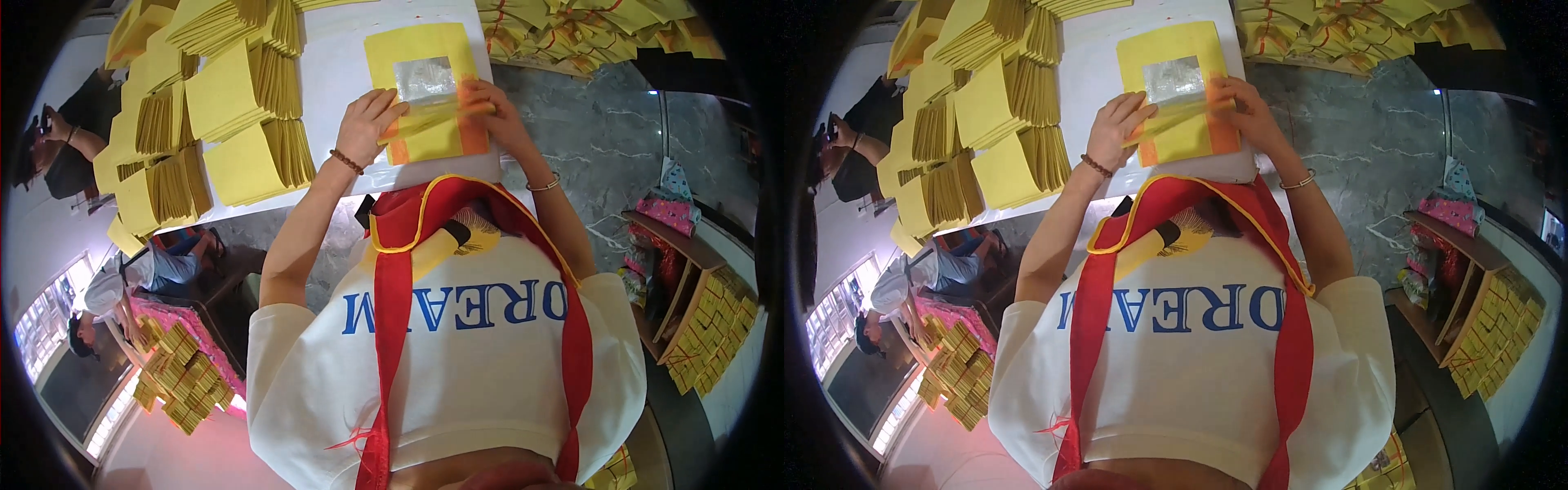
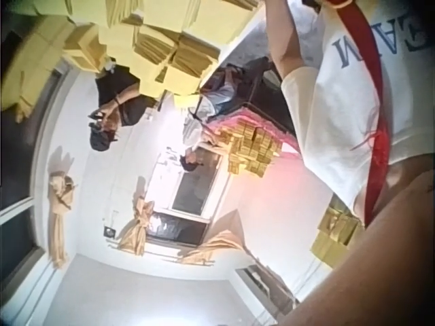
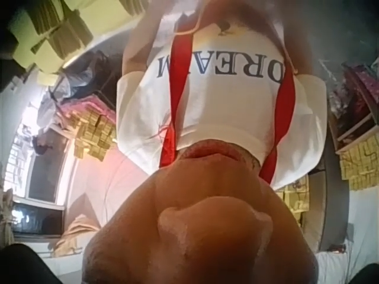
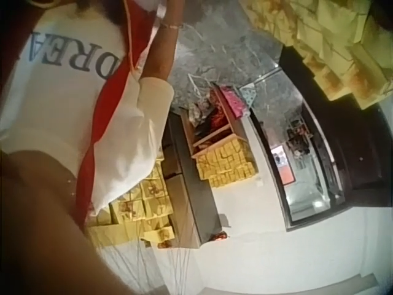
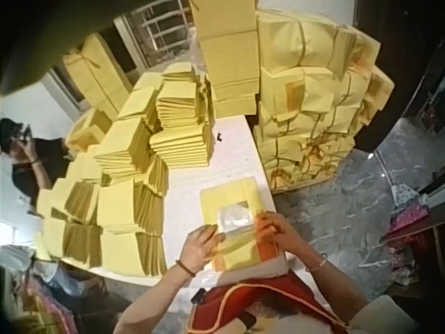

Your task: Folding yellow paper sheets with silver foil centers into organized stacks.

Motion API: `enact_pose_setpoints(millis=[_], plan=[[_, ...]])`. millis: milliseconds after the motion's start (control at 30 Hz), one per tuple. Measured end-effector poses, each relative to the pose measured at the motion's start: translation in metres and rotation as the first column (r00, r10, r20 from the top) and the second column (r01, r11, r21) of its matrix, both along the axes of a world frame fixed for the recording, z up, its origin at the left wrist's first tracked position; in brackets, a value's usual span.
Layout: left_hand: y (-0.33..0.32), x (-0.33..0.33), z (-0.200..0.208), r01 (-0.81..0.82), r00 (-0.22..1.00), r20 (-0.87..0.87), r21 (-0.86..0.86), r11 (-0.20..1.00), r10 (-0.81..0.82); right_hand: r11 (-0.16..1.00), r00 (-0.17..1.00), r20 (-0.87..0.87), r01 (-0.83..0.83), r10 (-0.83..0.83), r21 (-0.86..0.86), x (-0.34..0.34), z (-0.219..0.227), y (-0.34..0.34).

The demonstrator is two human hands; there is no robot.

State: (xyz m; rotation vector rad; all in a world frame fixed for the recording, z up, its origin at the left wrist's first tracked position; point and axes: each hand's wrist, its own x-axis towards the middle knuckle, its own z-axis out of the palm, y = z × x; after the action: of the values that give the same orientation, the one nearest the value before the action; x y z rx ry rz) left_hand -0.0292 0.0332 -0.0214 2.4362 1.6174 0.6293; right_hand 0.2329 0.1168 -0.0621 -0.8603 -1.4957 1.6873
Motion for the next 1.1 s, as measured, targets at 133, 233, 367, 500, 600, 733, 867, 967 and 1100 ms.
enact_pose_setpoints(millis=[133, 233, 367, 500, 600, 733, 867, 967, 1100], plan=[[-0.002, 0.003, 0.014, 0.004, 0.996, -0.088, 0.124, 0.992, 0.007, 0.656, 0.899, 0.375, -0.142, -0.229, 0.741, 0.0, 0.022, 0.007], [-0.006, 0.004, 0.032, 0.021, 0.988, -0.155, 0.239, 0.971, 0.017, 0.515, 0.863, 0.401, -0.203, -0.308, 0.833, 0.002, 0.026, 0.011], [-0.027, 0.009, 0.038, 0.042, 0.981, -0.195, 0.254, 0.966, 0.008, 0.469, 0.882, 0.409, -0.266, -0.235, 0.842, 0.009, 0.041, -0.002], [-0.047, 0.012, 0.018, 0.061, 0.994, -0.093, 0.108, 0.992, -0.05, 0.648, 0.867, 0.497, -0.36, -0.032, 0.67, 0.017, 0.035, -0.025], [-0.046, 0.011, 0.015, 0.053, 0.998, 0.022, -0.001, 0.999, -0.053, 0.638, 0.849, 0.524, -0.371, -0.061, 0.675, 0.015, 0.036, -0.03], [-0.026, 0.007, 0.032, -0.049, 0.971, 0.204, -0.339, 0.939, 0.124, 0.752, 0.817, 0.574, -0.348, -0.049, 0.56, 0.011, 0.035, -0.028], [-0.008, 0.009, 0.016, -0.233, 0.784, 0.297, -0.674, 0.701, 0.545, 0.951, 0.806, 0.59, -0.143, -0.049, 0.274, 0.002, 0.019, -0.023], [0.001, 0.013, -0.002, -0.278, 0.724, 0.402, -0.573, 0.771, 0.56, 0.992, 0.904, 0.411, 0.093, -0.118, 0.082, -0.015, 0.039, -0.025], [0.009, 0.016, -0.01, -0.345, 0.709, 0.373, -0.556, 0.756, 0.598, 0.956, 0.9, 0.325, 0.255, -0.291, 0.147, -0.022, 0.027, -0.024]])
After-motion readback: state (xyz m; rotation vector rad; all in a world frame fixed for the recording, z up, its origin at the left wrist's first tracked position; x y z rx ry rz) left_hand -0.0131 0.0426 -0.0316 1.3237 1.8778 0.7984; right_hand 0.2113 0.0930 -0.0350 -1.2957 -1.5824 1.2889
